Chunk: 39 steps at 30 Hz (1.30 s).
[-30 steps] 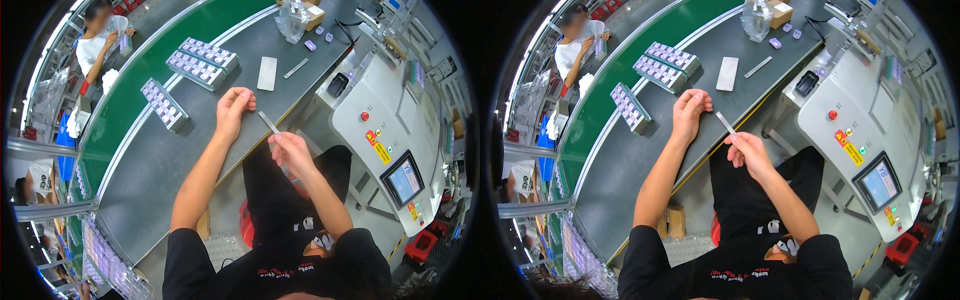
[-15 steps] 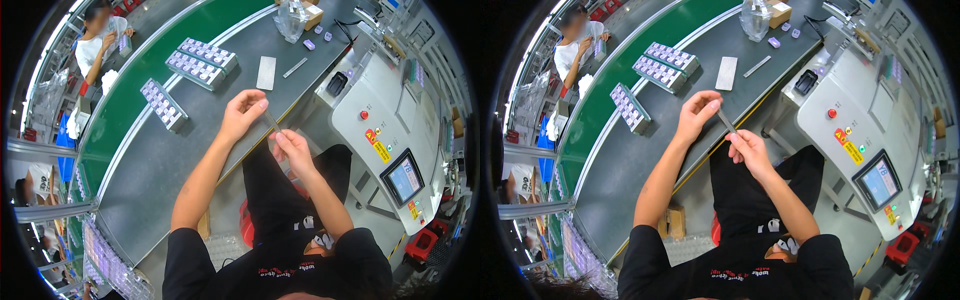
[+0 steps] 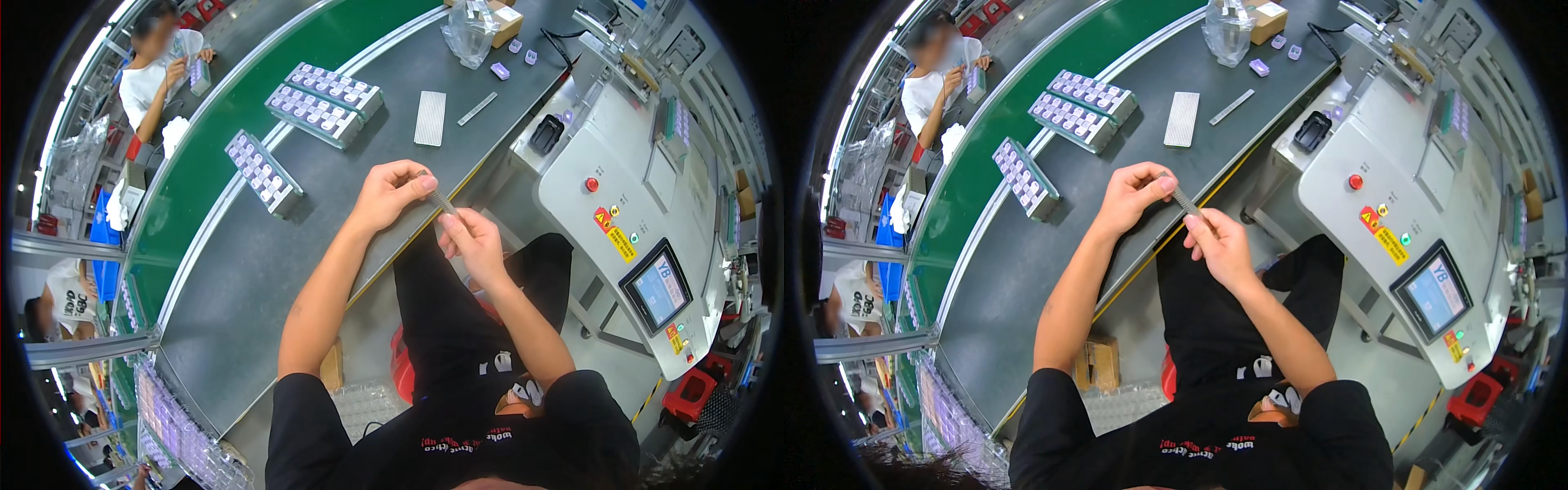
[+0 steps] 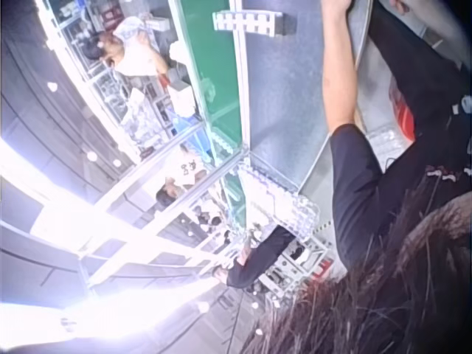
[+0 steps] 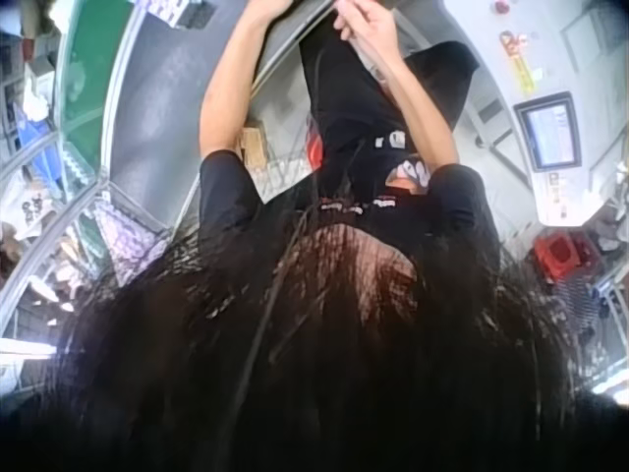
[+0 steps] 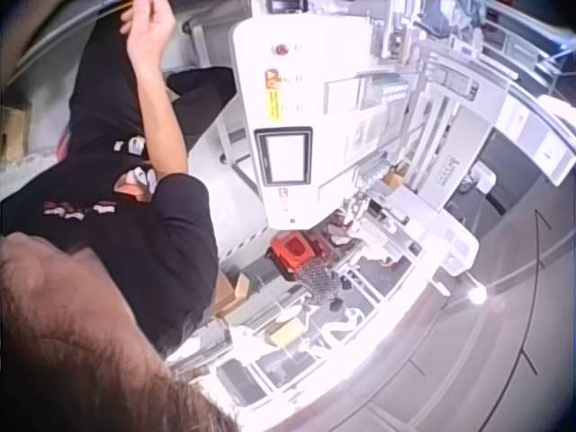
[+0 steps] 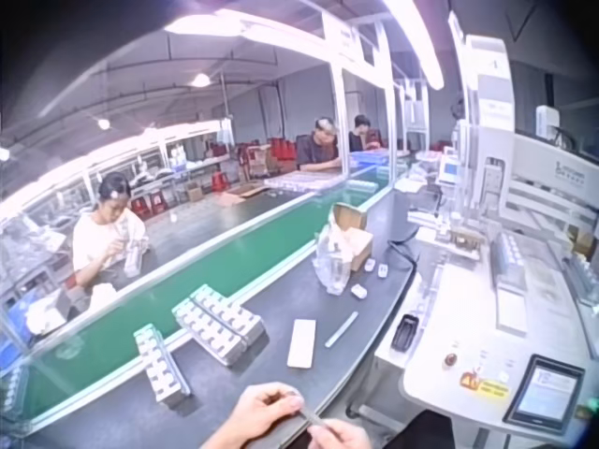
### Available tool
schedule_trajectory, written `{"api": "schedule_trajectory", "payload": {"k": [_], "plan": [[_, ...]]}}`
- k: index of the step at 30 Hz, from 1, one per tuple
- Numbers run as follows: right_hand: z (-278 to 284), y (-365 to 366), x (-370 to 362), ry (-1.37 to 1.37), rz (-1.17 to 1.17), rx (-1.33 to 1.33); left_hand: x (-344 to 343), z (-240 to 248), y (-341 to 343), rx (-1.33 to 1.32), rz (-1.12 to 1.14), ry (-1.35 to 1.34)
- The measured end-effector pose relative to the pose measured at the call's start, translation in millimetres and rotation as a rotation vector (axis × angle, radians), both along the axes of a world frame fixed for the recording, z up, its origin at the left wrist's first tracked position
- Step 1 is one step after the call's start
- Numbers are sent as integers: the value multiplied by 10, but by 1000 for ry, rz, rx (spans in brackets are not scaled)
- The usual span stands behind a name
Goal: Operates an automated component processing machine and organizes trays of electronic parts on a conveyor belt.
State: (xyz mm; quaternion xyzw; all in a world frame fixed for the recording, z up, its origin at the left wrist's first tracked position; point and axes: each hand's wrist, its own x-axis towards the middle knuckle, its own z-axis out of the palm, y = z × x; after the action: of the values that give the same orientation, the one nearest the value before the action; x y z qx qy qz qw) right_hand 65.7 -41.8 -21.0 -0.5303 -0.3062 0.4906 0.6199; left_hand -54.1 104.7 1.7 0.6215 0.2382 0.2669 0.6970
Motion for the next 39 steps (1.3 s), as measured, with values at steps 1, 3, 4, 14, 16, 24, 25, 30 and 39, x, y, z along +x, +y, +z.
{"api": "schedule_trajectory", "payload": {"k": [1,3,4,14,16,24,25,30,39], "plan": [[3,1,-13,0,0,0,-2,-6,1,-3,2,-11],[6,1,-35,1,-25,-27,-13,-14,-2,-2,5,-1],[5,1,-39,0,-25,-26,-13,-15,-1,0,9,7],[-14,14,-46,34,-31,-26,-4,4,-4,0,7,-32],[-4,7,-30,39,-10,-21,-11,5,-8,-23,8,-39],[-45,-4,13,34,-25,55,-6,17,2,-19,28,-41],[-45,1,2,35,-25,55,-7,23,3,-16,33,-43],[-91,37,-31,72,-73,79,-6,9,4,-21,44,-60],[-77,55,-124,79,-149,48,-16,0,5,-30,57,-75]]}}
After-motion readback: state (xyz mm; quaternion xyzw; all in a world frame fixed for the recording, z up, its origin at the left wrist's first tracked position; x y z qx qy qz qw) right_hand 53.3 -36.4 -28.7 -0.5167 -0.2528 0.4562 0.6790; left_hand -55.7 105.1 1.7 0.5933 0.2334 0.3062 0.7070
